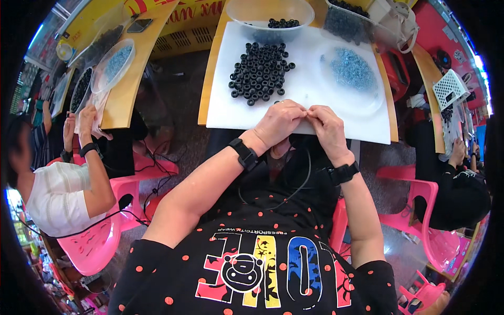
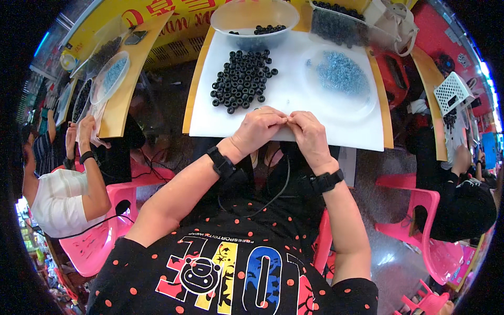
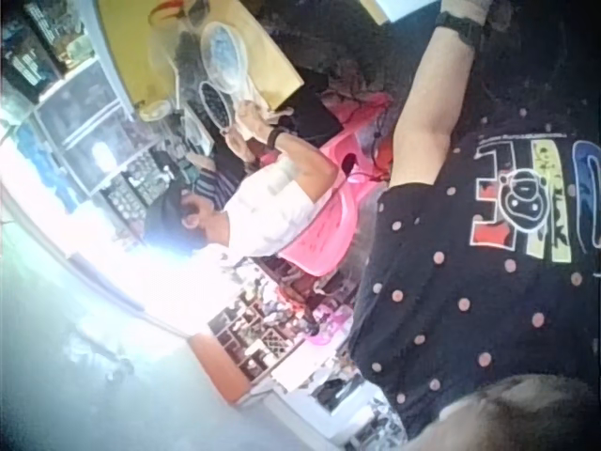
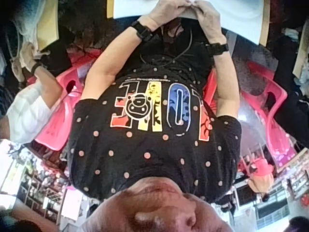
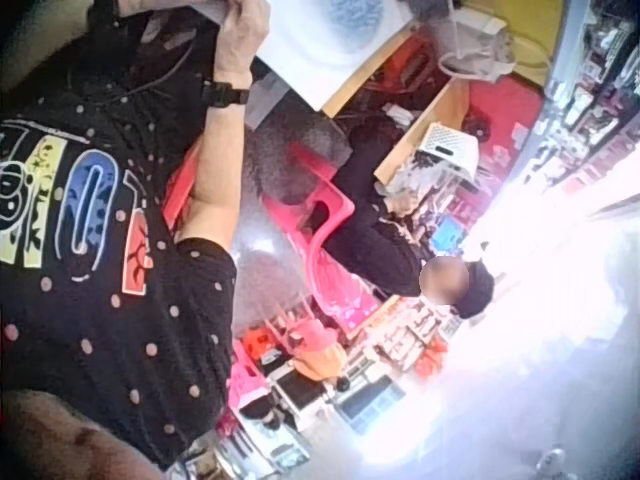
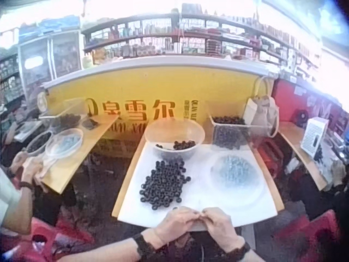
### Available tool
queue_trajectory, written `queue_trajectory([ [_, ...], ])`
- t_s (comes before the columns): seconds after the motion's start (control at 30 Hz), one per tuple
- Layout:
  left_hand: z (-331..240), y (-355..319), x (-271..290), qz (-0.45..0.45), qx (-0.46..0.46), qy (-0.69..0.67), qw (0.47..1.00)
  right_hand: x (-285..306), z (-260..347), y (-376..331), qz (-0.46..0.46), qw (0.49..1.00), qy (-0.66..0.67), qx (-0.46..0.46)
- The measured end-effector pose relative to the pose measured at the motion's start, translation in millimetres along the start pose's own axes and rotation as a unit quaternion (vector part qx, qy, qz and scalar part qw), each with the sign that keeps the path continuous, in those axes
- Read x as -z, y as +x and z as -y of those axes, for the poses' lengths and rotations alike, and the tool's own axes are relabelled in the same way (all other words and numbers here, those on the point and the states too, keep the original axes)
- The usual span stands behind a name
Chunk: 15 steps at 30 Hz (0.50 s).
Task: The person is sorting small black and blue plastic components into different containers for manufacturing.
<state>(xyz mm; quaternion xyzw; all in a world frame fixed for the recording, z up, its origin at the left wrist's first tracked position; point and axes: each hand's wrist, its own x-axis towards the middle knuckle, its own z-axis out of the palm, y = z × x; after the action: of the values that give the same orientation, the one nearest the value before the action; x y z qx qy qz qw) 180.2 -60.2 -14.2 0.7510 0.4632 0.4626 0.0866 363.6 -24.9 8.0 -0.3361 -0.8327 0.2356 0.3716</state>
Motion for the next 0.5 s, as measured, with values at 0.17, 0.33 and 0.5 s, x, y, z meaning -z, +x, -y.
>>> queue_trajectory([
  [0.17, -8.2, 0.8, 5.6, 0.007, 0.041, -0.052, 0.998, 5.4, 5.5, 2.0, -0.006, 0.996, 0.050, -0.077],
  [0.33, -15.6, 3.5, 21.3, -0.047, 0.134, -0.216, 0.966, 44.4, 0.6, 27.3, 0.049, 0.940, 0.243, -0.236],
  [0.5, -1.4, 3.5, 32.5, -0.094, 0.295, -0.516, 0.799, 114.3, -7.6, 137.3, -0.014, 0.944, 0.271, -0.187],
])
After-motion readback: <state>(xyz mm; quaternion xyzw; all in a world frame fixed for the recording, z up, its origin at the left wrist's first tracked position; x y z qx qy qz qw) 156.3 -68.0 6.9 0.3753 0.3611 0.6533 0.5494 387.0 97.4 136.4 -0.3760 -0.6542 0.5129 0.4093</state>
